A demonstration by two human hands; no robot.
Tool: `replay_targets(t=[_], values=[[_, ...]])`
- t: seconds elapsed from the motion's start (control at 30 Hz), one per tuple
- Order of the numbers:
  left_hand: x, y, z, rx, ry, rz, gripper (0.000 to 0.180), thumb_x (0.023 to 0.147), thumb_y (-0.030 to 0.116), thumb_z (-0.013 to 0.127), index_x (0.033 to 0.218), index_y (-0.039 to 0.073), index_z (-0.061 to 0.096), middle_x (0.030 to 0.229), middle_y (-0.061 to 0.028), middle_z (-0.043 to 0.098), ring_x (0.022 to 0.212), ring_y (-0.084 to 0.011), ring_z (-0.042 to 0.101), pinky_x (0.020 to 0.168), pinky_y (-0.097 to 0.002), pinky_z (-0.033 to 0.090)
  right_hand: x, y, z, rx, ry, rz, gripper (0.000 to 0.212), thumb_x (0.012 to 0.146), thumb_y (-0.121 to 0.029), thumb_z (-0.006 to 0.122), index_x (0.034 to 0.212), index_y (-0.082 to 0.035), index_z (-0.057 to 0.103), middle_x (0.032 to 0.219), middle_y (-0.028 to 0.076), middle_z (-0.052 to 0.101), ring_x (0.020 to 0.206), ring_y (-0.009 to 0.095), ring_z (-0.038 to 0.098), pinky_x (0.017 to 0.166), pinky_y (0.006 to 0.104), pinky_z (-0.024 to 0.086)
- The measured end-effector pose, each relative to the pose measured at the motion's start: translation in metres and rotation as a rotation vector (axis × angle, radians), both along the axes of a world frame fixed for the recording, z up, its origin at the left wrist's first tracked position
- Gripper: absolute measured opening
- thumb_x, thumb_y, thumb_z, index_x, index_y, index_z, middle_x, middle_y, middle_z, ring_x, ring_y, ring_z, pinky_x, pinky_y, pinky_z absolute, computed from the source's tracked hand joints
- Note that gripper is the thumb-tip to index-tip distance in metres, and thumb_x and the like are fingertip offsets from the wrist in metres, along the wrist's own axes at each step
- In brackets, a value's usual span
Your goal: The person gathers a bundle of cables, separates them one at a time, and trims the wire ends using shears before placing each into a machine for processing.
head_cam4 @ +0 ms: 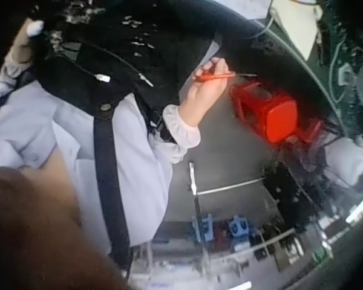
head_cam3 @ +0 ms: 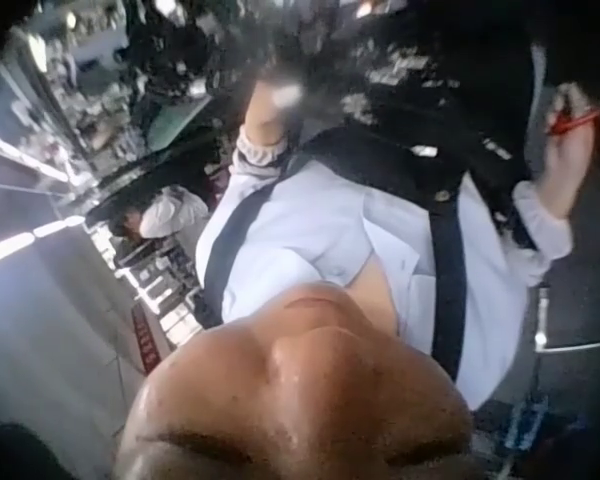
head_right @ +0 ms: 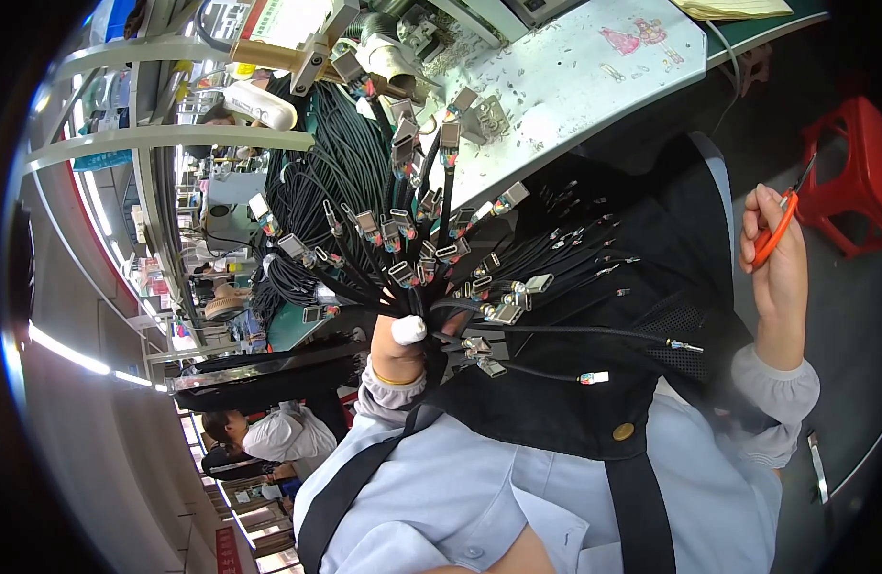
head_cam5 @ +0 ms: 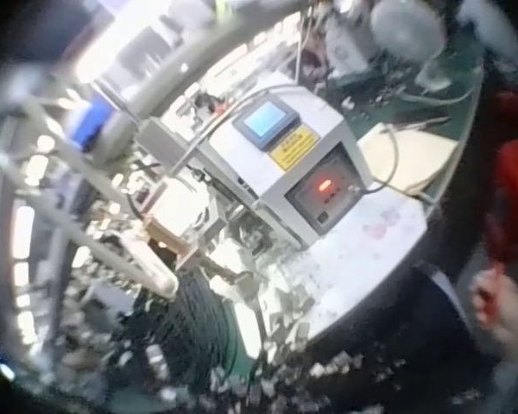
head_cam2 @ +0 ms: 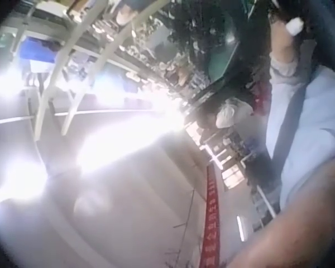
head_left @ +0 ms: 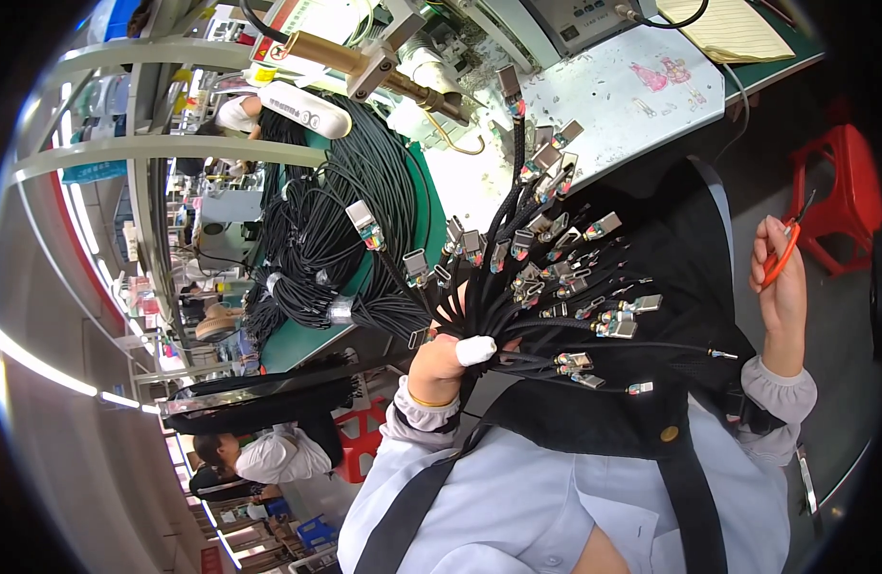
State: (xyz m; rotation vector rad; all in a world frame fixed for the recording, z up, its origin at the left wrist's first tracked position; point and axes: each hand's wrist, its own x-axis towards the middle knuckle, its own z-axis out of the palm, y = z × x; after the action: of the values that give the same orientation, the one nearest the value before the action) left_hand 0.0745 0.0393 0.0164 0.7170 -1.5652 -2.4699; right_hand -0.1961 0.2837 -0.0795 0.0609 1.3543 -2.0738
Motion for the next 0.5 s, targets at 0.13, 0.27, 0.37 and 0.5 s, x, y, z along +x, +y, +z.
replay_targets(t=[0.13, 0.27, 0.37, 0.5], values=[[0.002, -0.001, -0.003, 0.006, -0.011, -0.006, 0.076, 0.059, 0.010, 0.066, 0.126, 0.000, 0.031, 0.118, -0.0140, 0.046, 0.100, -0.0226, 0.051, 0.070, -0.0314, 0.048, 0.000, -0.001, 0.001, -0.009, 0.012, 0.005, 0.021, 0.088, -0.029, 0.047, 0.081, -0.009, 0.047, 0.056, -0.004, 0.043, 0.039, 0.002, 0.037, 0.034, 0.0152, 0.026], [-0.001, 0.006, 0.001, 0.006, -0.006, 0.054, 0.076, 0.059, 0.011, 0.066, 0.126, 0.000, 0.032, 0.115, -0.0137, 0.048, 0.093, -0.0204, 0.054, 0.068, -0.0301, 0.048, 0.000, -0.003, 0.003, 0.003, 0.006, 0.009, 0.021, 0.088, -0.029, 0.046, 0.081, -0.009, 0.047, 0.056, -0.004, 0.043, 0.039, 0.002, 0.038, 0.034, 0.0150, 0.027], [-0.002, 0.007, 0.002, 0.008, -0.001, 0.065, 0.076, 0.060, 0.011, 0.066, 0.127, 0.000, 0.031, 0.114, -0.0137, 0.049, 0.092, -0.0197, 0.054, 0.067, -0.0293, 0.048, 0.000, -0.003, 0.003, 0.002, -0.001, 0.012, 0.021, 0.088, -0.029, 0.046, 0.081, -0.009, 0.047, 0.056, -0.004, 0.043, 0.039, 0.002, 0.038, 0.034, 0.0149, 0.028], [-0.006, 0.003, 0.002, 0.011, 0.035, -0.015, 0.076, 0.060, 0.012, 0.066, 0.127, 0.000, 0.031, 0.115, -0.0132, 0.048, 0.091, -0.0191, 0.054, 0.067, -0.0278, 0.047, 0.001, -0.005, 0.004, -0.004, -0.003, 0.019, 0.021, 0.088, -0.029, 0.046, 0.081, -0.009, 0.047, 0.056, -0.004, 0.042, 0.039, 0.002, 0.038, 0.033, 0.0150, 0.028]])
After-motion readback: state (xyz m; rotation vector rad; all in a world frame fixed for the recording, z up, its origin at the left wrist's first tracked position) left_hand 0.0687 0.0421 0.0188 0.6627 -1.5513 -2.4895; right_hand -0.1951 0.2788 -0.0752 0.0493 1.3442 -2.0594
